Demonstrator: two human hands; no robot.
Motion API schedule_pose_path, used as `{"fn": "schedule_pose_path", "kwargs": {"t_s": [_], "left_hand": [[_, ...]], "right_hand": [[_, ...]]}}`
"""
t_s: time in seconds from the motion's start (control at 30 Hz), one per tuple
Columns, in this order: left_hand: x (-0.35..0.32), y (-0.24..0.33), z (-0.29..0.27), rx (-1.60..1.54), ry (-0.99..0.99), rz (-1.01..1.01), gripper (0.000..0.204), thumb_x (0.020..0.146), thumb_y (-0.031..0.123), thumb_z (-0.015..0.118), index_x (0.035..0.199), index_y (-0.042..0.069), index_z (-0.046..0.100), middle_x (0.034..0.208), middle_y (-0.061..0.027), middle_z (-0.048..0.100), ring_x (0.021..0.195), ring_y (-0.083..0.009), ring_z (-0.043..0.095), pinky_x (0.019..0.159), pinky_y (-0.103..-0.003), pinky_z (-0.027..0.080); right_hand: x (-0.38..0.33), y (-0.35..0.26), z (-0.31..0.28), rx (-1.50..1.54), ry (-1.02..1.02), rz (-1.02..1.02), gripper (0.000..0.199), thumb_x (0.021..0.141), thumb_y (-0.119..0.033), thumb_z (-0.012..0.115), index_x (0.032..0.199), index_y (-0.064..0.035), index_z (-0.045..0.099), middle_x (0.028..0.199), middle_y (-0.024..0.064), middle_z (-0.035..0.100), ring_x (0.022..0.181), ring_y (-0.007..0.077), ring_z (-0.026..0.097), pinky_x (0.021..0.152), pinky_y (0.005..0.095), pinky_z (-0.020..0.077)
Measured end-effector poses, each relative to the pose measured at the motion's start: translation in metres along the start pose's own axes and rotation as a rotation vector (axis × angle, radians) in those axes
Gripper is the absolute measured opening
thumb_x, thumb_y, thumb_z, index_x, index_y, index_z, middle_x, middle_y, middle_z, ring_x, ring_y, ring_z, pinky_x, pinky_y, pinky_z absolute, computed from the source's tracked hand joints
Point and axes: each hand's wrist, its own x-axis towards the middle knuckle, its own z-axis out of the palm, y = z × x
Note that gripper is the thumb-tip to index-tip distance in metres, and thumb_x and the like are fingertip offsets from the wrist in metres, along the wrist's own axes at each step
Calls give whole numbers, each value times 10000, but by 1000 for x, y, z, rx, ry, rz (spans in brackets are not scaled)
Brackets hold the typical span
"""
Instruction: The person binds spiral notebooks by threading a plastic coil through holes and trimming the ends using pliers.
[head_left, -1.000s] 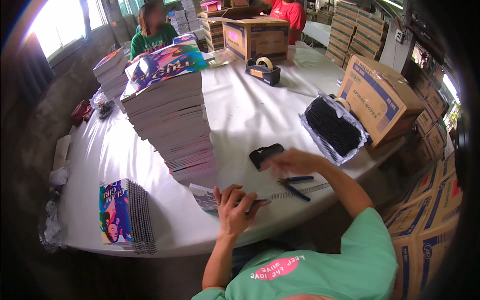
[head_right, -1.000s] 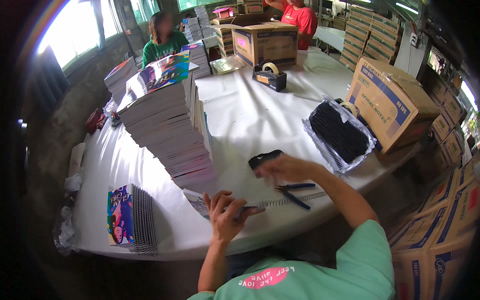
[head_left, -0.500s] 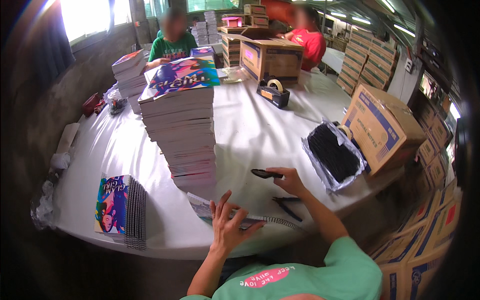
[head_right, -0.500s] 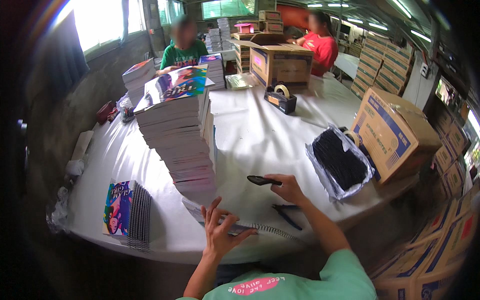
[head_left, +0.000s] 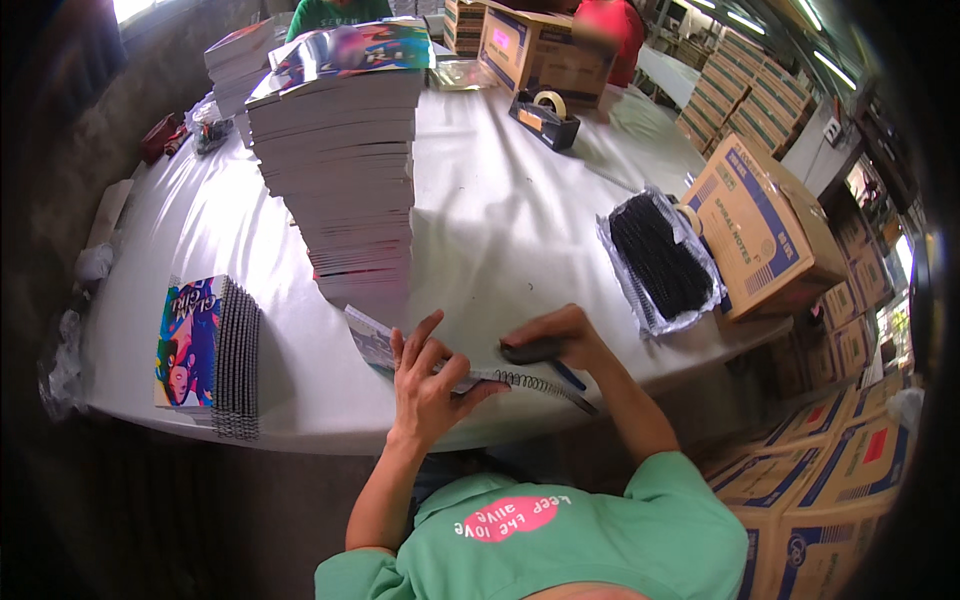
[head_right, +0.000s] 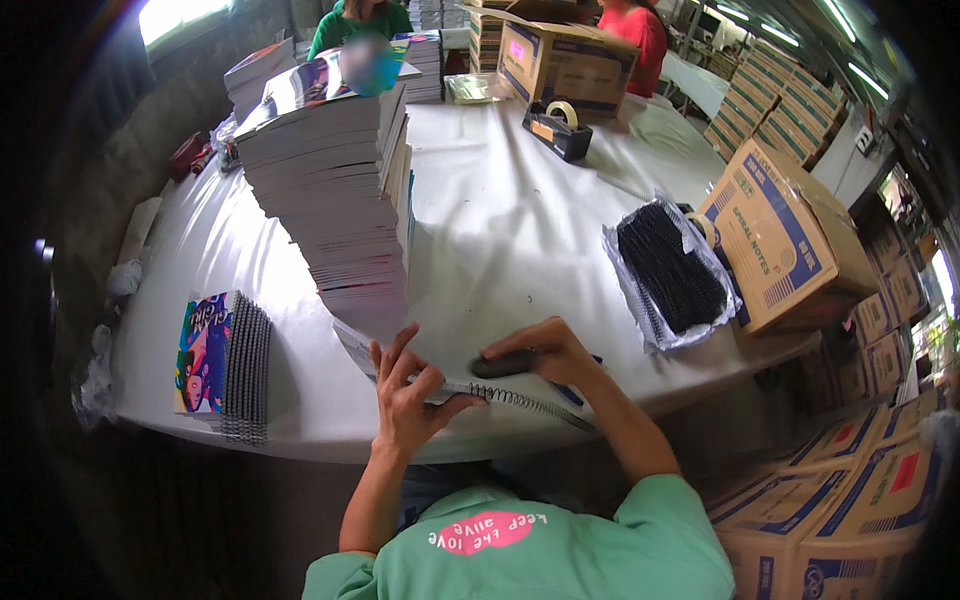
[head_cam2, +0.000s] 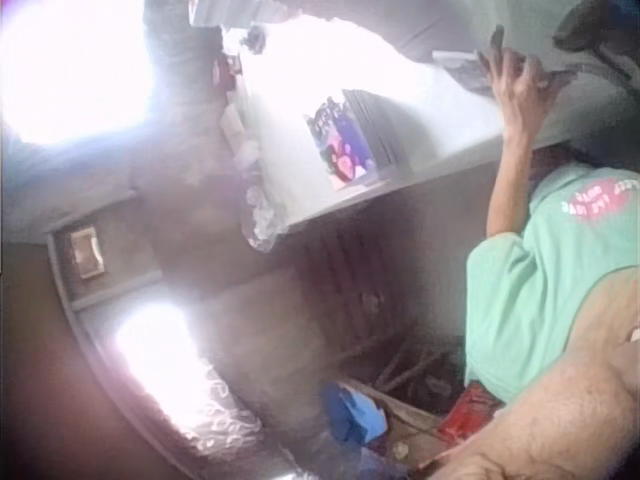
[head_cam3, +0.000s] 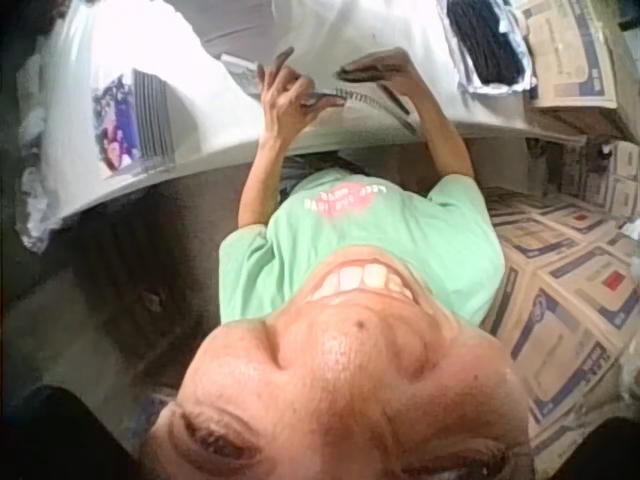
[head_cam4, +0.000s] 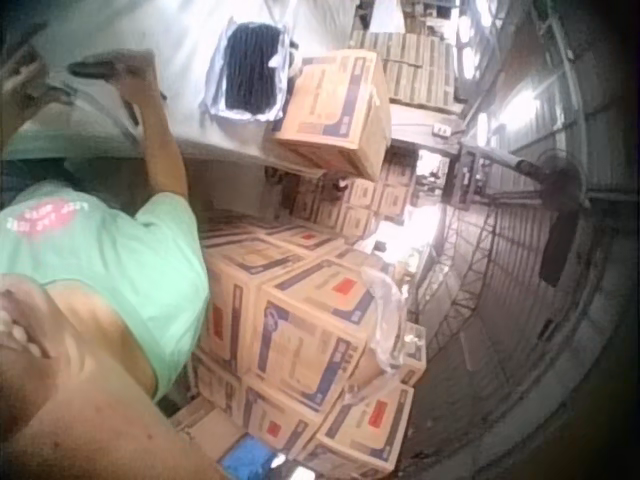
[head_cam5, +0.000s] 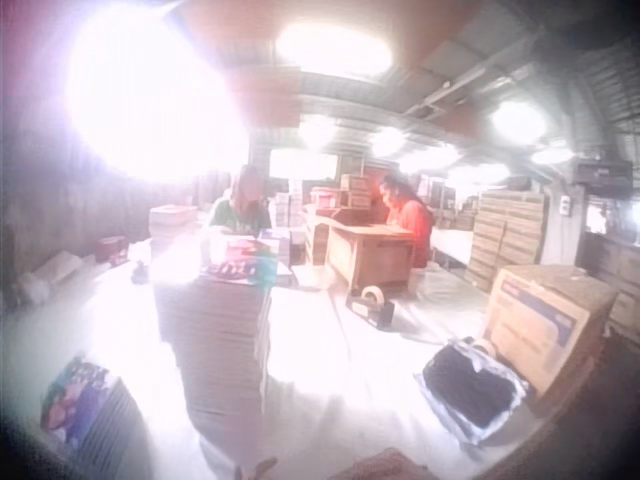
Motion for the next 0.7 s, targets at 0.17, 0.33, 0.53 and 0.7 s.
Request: {"fn": "schedule_pose_path", "kwargs": {"t_s": [0.17, 0.33, 0.53, 0.7], "left_hand": [[2, -4, -7, 11, -21, 14, 449, 560, 444, 798, 730, 85, 588, 835, -75, 552, 1146, -309, 502, 979, -543, 263], [5, -2, -4, -76, 33, -22, 667, 546, 437, 808, 1045, 74, 554, 1037, -98, 586, 1155, -304, 494, 1008, -554, 249], [-4, -9, -2, 8, 53, -106, 937, 443, 514, 820, 1215, 103, 484, 1079, -96, 585, 1203, -302, 459, 1076, -561, 134], [-2, -61, -23, 189, 68, -97, 631, 413, 575, 805, 843, 137, 659, 927, -29, 545, 1163, -270, 443, 977, -677, 187]], "right_hand": [[18, -3, 1, -284, -21, 162, 296, 689, -59, 665, 983, -34, 687, 954, 117, 688, 902, 218, 669, 814, 324, 513], [29, -19, 2, -199, -114, 30, 320, 657, 24, 607, 963, -13, 693, 945, 133, 688, 900, 200, 669, 818, 305, 508], [37, -10, 12, -288, -97, 118, 361, 631, 95, 582, 969, 20, 685, 964, 153, 684, 895, 210, 666, 807, 291, 512], [46, -26, 19, -32, -125, -13, 268, 660, 90, 616, 919, 61, 676, 980, 205, 666, 908, 244, 662, 845, 319, 511]]}}
